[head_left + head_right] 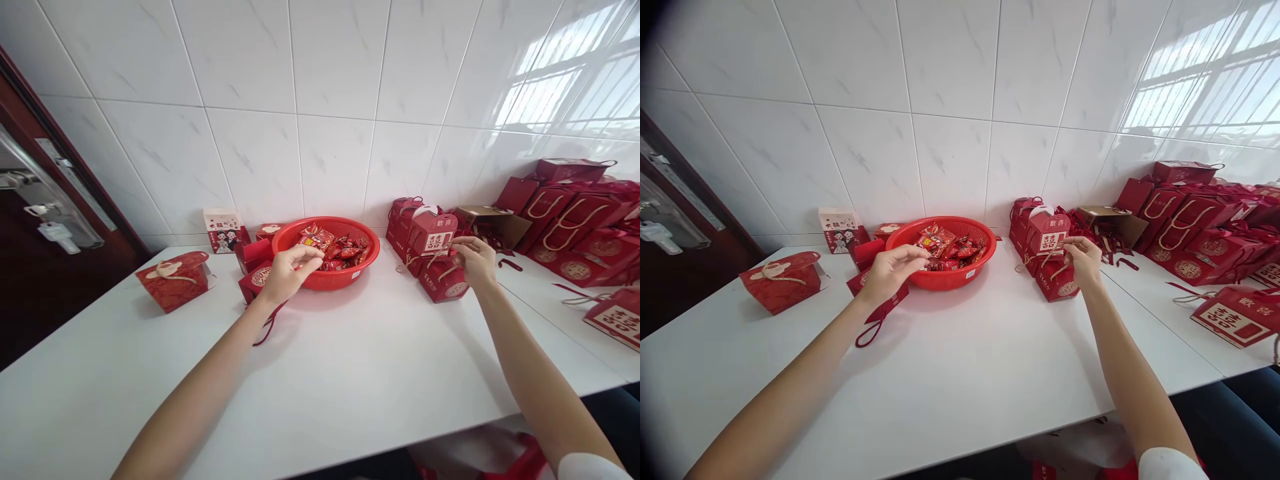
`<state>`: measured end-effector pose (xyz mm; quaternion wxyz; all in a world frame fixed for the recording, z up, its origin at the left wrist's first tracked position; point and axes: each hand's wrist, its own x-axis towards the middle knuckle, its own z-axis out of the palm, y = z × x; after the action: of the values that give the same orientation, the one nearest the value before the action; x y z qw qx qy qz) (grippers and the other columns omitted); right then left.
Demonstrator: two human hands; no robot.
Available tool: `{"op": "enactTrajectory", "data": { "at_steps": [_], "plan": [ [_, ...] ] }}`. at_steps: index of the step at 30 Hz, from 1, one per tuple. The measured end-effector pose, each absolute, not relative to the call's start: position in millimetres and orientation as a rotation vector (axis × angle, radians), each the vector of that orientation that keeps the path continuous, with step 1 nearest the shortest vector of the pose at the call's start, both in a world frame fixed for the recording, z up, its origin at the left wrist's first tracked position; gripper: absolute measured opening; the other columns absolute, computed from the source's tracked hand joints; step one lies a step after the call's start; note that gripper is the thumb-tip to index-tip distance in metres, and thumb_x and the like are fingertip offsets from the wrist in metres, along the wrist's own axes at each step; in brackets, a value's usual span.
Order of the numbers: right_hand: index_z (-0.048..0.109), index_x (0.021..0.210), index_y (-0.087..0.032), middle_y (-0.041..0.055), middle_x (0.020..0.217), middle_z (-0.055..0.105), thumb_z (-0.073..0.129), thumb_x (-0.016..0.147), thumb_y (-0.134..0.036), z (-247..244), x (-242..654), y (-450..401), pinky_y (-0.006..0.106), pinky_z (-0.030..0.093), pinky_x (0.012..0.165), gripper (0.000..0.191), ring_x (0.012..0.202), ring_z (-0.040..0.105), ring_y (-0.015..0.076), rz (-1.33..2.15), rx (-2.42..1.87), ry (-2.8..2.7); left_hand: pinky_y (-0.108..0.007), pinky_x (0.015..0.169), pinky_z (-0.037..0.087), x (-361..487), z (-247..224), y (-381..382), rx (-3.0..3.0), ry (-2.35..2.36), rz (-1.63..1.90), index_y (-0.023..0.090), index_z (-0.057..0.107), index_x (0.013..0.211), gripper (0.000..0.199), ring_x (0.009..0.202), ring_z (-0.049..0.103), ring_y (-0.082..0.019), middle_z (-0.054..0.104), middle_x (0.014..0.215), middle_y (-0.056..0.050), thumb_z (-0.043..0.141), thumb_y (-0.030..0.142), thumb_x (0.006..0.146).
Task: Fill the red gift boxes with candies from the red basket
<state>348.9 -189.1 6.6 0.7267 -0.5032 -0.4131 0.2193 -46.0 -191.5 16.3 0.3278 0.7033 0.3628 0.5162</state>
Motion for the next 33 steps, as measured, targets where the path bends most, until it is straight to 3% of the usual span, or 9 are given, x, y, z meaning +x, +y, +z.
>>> {"op": "enactTrajectory", "data": {
  "at_steps": [6, 14, 26, 33],
  "plan": [
    [0.056, 0.067, -0.02, 0.0002, 0.068, 0.063, 0.061, 0.058, -0.025, -16, 347, -164, 0.027, 0.035, 0.046, 0.011, 0.047, 0.042, 0.0098, 0.311, -1.221, -0.796, -0.038, 0.091, 0.057, -75, 43, -187, 1.74, 1.063, 1.59, 0.017, 0.073, 0.08, 0.023, 0.091, 0.071, -0.024, 0.076, 0.089, -0.006, 0.073, 0.037, 0.069],
    [0.059, 0.067, -0.02, 0.002, 0.072, 0.062, 0.051, 0.064, -0.017, -19, 341, -163, 0.034, 0.046, 0.075, 0.009, 0.076, 0.058, 0.0189, -0.025, -1.336, -0.768, -0.035, 0.085, 0.058, -102, 62, -185, 1.577, 1.134, 1.802, 0.019, 0.07, 0.074, 0.01, 0.08, 0.069, -0.019, 0.072, 0.078, -0.001, 0.072, 0.027, 0.067],
    [0.056, 0.067, -0.021, 0.0031, 0.072, 0.062, 0.05, 0.067, -0.017, -19, 335, -154, 0.036, 0.048, 0.076, 0.008, 0.076, 0.059, 0.0202, -0.057, -1.349, -0.807, -0.033, 0.078, 0.056, -122, 68, -181, 1.492, 1.081, 1.89, 0.018, 0.071, 0.072, 0.014, 0.075, 0.065, -0.015, 0.069, 0.077, 0.0, 0.076, 0.026, 0.062],
    [0.058, 0.074, -0.021, 0.0016, 0.068, 0.059, 0.054, 0.066, -0.02, -19, 336, -159, 0.037, 0.046, 0.073, 0.009, 0.065, 0.054, 0.0195, -0.011, -1.476, -0.847, -0.031, 0.075, 0.056, -139, 61, -179, 1.768, 1.471, 1.419, 0.019, 0.074, 0.077, 0.023, 0.081, 0.069, -0.022, 0.075, 0.083, -0.006, 0.077, 0.038, 0.065]
  ]
}}
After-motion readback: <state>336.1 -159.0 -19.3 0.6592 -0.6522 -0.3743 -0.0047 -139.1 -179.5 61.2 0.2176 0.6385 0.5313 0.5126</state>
